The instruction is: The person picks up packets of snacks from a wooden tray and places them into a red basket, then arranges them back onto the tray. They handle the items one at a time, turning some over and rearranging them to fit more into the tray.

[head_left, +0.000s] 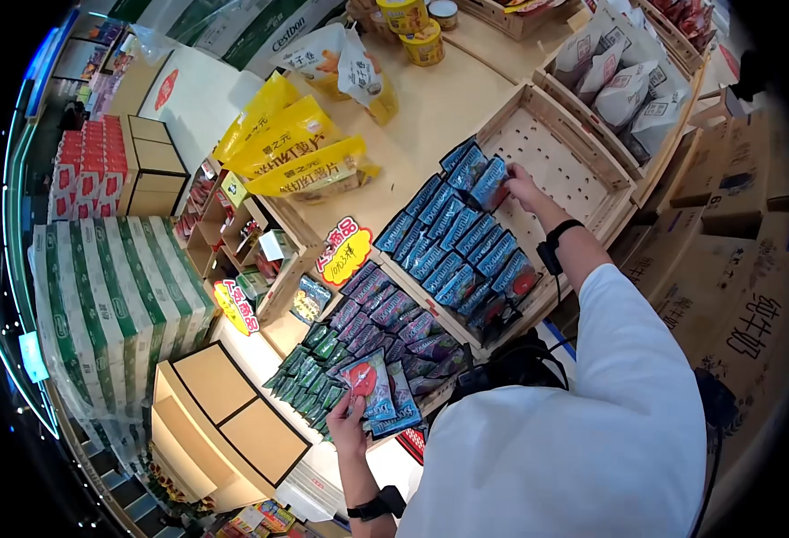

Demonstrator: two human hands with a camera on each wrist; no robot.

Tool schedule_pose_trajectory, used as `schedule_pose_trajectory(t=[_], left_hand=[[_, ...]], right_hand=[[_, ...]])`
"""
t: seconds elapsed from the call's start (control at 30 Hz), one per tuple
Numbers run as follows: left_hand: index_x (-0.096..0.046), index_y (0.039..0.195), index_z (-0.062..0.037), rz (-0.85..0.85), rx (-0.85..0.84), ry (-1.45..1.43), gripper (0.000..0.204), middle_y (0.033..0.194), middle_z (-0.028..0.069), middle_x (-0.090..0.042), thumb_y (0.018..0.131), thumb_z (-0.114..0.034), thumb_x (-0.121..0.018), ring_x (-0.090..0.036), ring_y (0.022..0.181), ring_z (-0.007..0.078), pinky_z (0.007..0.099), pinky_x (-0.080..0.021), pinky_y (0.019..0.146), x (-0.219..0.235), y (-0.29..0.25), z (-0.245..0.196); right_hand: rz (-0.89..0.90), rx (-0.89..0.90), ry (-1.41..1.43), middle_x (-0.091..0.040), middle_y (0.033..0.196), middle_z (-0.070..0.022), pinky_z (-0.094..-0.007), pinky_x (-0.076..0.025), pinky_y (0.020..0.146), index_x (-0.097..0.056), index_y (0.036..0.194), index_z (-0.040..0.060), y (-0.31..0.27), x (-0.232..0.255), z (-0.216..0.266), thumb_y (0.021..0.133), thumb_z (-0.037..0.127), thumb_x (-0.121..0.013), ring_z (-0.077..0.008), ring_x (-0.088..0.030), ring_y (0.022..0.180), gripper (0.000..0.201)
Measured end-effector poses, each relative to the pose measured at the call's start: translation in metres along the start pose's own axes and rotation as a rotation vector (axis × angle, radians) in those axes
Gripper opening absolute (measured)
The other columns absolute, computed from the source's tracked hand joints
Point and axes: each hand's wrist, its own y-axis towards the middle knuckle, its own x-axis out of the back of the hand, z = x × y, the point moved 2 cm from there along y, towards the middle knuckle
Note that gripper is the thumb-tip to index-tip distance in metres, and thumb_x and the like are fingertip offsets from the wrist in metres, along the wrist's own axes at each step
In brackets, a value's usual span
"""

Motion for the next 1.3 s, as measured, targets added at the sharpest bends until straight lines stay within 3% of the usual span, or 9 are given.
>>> schedule_pose_trajectory(t=[0.17, 0.33, 0.43, 0.57, 0.63, 0.9, 1.0, 1.1, 1.3], left_hand=[[-0.056, 0.116, 0.009, -0.01, 0.014, -0.003, 0.037, 0.103, 0.009, -0.064, 0.081, 0.005, -0.066, -0.059, 0.089, 0.0123, 0.0235, -0.046, 0.082, -0.003, 0.001, 0.002], [-0.056, 0.116, 0.0092, -0.022, 0.03, -0.011, 0.037, 0.103, 0.0096, -0.064, 0.081, 0.005, -0.066, -0.059, 0.09, 0.0127, 0.024, -0.046, 0.083, -0.005, 0.0, -0.003], [-0.056, 0.116, 0.0092, -0.048, 0.018, -0.036, 0.036, 0.104, 0.0105, -0.064, 0.081, 0.005, -0.066, -0.059, 0.091, 0.0134, 0.0248, -0.046, 0.084, -0.002, -0.001, -0.003], [-0.057, 0.115, 0.0091, -0.044, 0.049, -0.082, 0.036, 0.105, 0.0111, -0.064, 0.081, 0.005, -0.066, -0.059, 0.092, 0.0141, 0.0254, -0.046, 0.085, 0.004, 0.002, 0.004], [-0.057, 0.115, 0.0092, -0.038, 0.061, -0.097, 0.036, 0.105, 0.0112, -0.064, 0.081, 0.005, -0.066, -0.059, 0.091, 0.0142, 0.0255, -0.046, 0.085, 0.0, 0.005, 0.003], [-0.056, 0.116, 0.0094, -0.035, 0.073, -0.138, 0.037, 0.102, 0.0114, -0.064, 0.081, 0.003, -0.066, -0.06, 0.09, 0.0148, 0.0259, -0.047, 0.083, -0.009, 0.014, -0.005], [-0.056, 0.115, 0.0094, -0.063, 0.06, -0.127, 0.036, 0.102, 0.0116, -0.064, 0.081, 0.003, -0.066, -0.06, 0.089, 0.0148, 0.0262, -0.047, 0.082, -0.007, 0.016, 0.001], [-0.056, 0.115, 0.0092, -0.052, 0.063, -0.132, 0.035, 0.102, 0.0115, -0.064, 0.081, 0.004, -0.066, -0.06, 0.088, 0.0144, 0.026, -0.047, 0.082, -0.01, 0.016, 0.002], [-0.058, 0.114, 0.008, -0.038, 0.057, -0.149, 0.034, 0.101, 0.0099, -0.065, 0.081, 0.003, -0.066, -0.06, 0.088, 0.0132, 0.0251, -0.048, 0.081, -0.009, 0.018, 0.005]], right_hand=[[-0.04, 0.079, -0.026, -0.055, 0.118, -0.0178, -0.0348, -0.046, 0.084, -0.04, 0.132, 0.0028, -0.002, -0.035, 0.019, 0.077, 0.001, -0.049, -0.026, -0.055, 0.104, 0.056], [-0.242, 0.34, -0.209, -0.06, 0.108, -0.0173, -0.0305, -0.049, 0.076, -0.035, 0.136, 0.0007, 0.025, -0.046, -0.025, 0.077, 0.007, -0.054, -0.0215, -0.06, 0.089, 0.062], [-0.09, 0.043, -0.197, -0.028, 0.14, -0.0226, -0.0392, -0.037, 0.101, -0.03, 0.142, 0.0072, 0.017, -0.042, -0.035, 0.071, 0.033, -0.067, -0.0327, -0.04, 0.126, 0.084], [0.059, -0.009, 0.019, -0.039, 0.134, -0.0204, -0.0385, -0.042, 0.096, -0.032, 0.14, 0.0057, 0.009, -0.039, -0.012, 0.07, 0.035, -0.074, -0.0277, -0.046, 0.121, 0.087], [0.045, -0.045, 0.046, -0.056, 0.115, -0.0126, -0.0337, -0.051, 0.074, -0.034, 0.137, 0.0025, -0.016, -0.046, 0.021, 0.074, 0.026, -0.077, -0.0198, -0.058, 0.092, 0.08], [-0.178, -0.088, 0.197, -0.055, 0.118, -0.0133, -0.0356, -0.052, 0.07, -0.032, 0.138, 0.0044, 0.008, -0.045, -0.008, 0.077, 0.038, -0.074, -0.0229, -0.06, 0.09, 0.082], [-0.202, -0.226, 0.155, -0.042, 0.133, -0.0186, -0.0427, -0.048, 0.084, -0.023, 0.144, 0.0094, -0.014, -0.057, 0.013, 0.079, 0.055, -0.064, -0.0298, -0.053, 0.109, 0.089], [-0.204, -0.229, 0.094, -0.005, 0.15, -0.0228, -0.0543, -0.024, 0.106, -0.01, 0.148, 0.0164, -0.019, -0.069, 0.021, 0.075, 0.075, -0.048, -0.0355, -0.006, 0.139, 0.101], [-0.267, -0.352, 0.053, 0.01, 0.151, -0.0209, -0.0589, -0.019, 0.106, -0.006, 0.148, 0.0193, -0.003, -0.083, 0.02, 0.072, 0.082, -0.04, -0.0388, 0.001, 0.14, 0.104]])
